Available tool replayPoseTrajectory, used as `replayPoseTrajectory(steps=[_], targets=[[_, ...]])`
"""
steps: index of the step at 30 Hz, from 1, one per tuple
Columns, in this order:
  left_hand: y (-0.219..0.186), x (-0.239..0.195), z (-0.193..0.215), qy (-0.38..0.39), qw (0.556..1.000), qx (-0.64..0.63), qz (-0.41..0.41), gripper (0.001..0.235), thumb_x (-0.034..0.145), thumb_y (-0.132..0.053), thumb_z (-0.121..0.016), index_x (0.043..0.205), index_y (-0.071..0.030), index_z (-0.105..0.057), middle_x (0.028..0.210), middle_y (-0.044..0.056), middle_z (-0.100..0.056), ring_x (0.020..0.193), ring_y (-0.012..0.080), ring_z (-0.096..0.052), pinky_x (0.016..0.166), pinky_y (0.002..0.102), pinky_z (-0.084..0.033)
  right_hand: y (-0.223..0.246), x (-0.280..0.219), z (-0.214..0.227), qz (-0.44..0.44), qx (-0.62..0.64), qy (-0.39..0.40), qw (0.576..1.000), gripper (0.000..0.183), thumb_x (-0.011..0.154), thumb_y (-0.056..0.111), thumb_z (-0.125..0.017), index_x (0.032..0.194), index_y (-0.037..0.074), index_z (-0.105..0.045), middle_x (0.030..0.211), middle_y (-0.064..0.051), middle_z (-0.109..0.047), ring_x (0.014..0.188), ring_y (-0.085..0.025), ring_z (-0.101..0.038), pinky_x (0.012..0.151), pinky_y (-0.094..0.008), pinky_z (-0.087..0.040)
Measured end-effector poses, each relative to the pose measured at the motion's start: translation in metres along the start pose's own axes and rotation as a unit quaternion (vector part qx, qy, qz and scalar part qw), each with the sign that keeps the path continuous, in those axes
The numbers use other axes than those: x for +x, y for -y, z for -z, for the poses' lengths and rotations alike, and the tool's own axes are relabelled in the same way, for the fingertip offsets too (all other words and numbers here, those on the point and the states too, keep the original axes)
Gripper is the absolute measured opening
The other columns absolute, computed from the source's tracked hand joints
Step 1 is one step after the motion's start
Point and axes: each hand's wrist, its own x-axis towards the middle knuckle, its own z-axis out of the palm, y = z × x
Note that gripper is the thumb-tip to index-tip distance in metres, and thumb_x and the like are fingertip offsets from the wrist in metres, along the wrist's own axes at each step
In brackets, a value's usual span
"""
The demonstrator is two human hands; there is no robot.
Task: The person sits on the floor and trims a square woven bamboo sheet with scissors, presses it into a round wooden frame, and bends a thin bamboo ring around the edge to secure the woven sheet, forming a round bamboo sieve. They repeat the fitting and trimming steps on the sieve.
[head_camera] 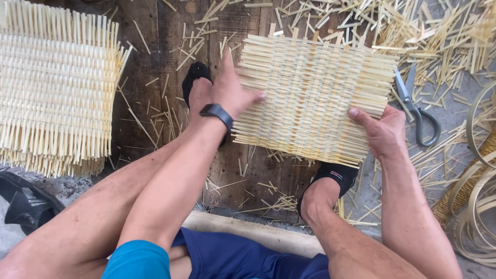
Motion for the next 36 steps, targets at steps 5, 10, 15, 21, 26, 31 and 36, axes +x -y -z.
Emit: replayPoseTrajectory(steps=[5,10,15,21,26,31,36], targets=[[-0.006,-0.03,-0.06,-0.048,0.749,0.372,-0.546,0.107,0.088,0.014,-0.061,0.169,-0.033,-0.011,0.168,0.011,-0.013,0.156,0.027,-0.013,0.128,0.056,-0.015,-0.006,-0.001,0.003,0.012,-0.028,-0.006,1.0,0.032,0.087,0.005,-0.083,0.116,-0.004,-0.072,0.108,-0.015,-0.075,0.091,-0.018,-0.072,0.08,-0.031,-0.061],[-0.014,-0.029,-0.062,0.282,0.704,0.525,-0.387,0.072,0.098,-0.013,-0.054,0.156,-0.048,-0.028,0.171,0.002,0.0,0.157,0.0367,-0.003,0.123,0.07,-0.011,-0.007,0.001,0.001,0.03,-0.006,-0.016,0.999,0.035,0.085,0.007,-0.085,0.116,-0.003,-0.072,0.109,-0.013,-0.076,0.092,-0.016,-0.073,0.083,-0.03,-0.062],[0.016,-0.026,-0.071,0.17,0.72,0.458,-0.493,0.078,0.084,-0.015,-0.068,0.152,-0.044,-0.042,0.168,0.004,-0.009,0.154,0.0411,-0.01,0.115,0.075,-0.02,-0.007,0.002,0.004,0.021,0.003,0.006,1.0,0.034,0.085,0.006,-0.084,0.116,-0.003,-0.072,0.108,-0.013,-0.076,0.092,-0.016,-0.073,0.082,-0.03,-0.062],[0.007,-0.026,-0.067,0.192,0.716,0.471,-0.477,0.075,0.088,-0.014,-0.065,0.153,-0.042,-0.042,0.169,0.004,-0.009,0.154,0.0402,-0.011,0.115,0.075,-0.022,0.017,-0.009,-0.001,-0.02,-0.138,-0.051,0.989,0.041,0.084,0.016,-0.087,0.117,0.001,-0.07,0.109,-0.013,-0.074,0.094,-0.018,-0.072,0.082,-0.031,-0.06],[0.031,-0.014,-0.078,0.146,0.711,0.457,-0.514,0.078,0.086,-0.01,-0.066,0.151,-0.045,-0.044,0.169,0.002,-0.012,0.153,0.039,-0.013,0.115,0.073,-0.023,0.0,-0.001,0.096,0.135,-0.347,-0.246,0.895,0.046,0.097,0.022,-0.082,0.134,0.0,-0.063,0.125,-0.016,-0.067,0.119,-0.031,-0.065,0.104,-0.047,-0.055],[-0.009,-0.029,-0.065,0.215,0.704,0.468,-0.489,0.091,0.074,-0.005,-0.072,0.152,-0.04,-0.042,0.17,0.002,-0.012,0.154,0.0399,-0.01,0.118,0.069,-0.02,-0.021,0.003,0.229,0.197,-0.572,-0.355,0.713,0.073,0.087,0.022,-0.087,0.136,-0.015,-0.048,0.126,-0.036,-0.055,0.115,-0.05,-0.053,0.099,-0.063,-0.043],[-0.01,-0.029,-0.056,0.233,0.701,0.503,-0.448,0.105,0.063,-0.015,-0.086,0.153,-0.041,-0.038,0.169,0.001,-0.011,0.153,0.038,-0.01,0.118,0.067,-0.018,-0.055,-0.009,0.255,0.118,-0.665,-0.247,0.695,0.016,0.109,0.023,-0.068,0.104,0.013,-0.079,0.091,-0.008,-0.076,0.084,-0.024,-0.068,0.107,-0.053,-0.042]])
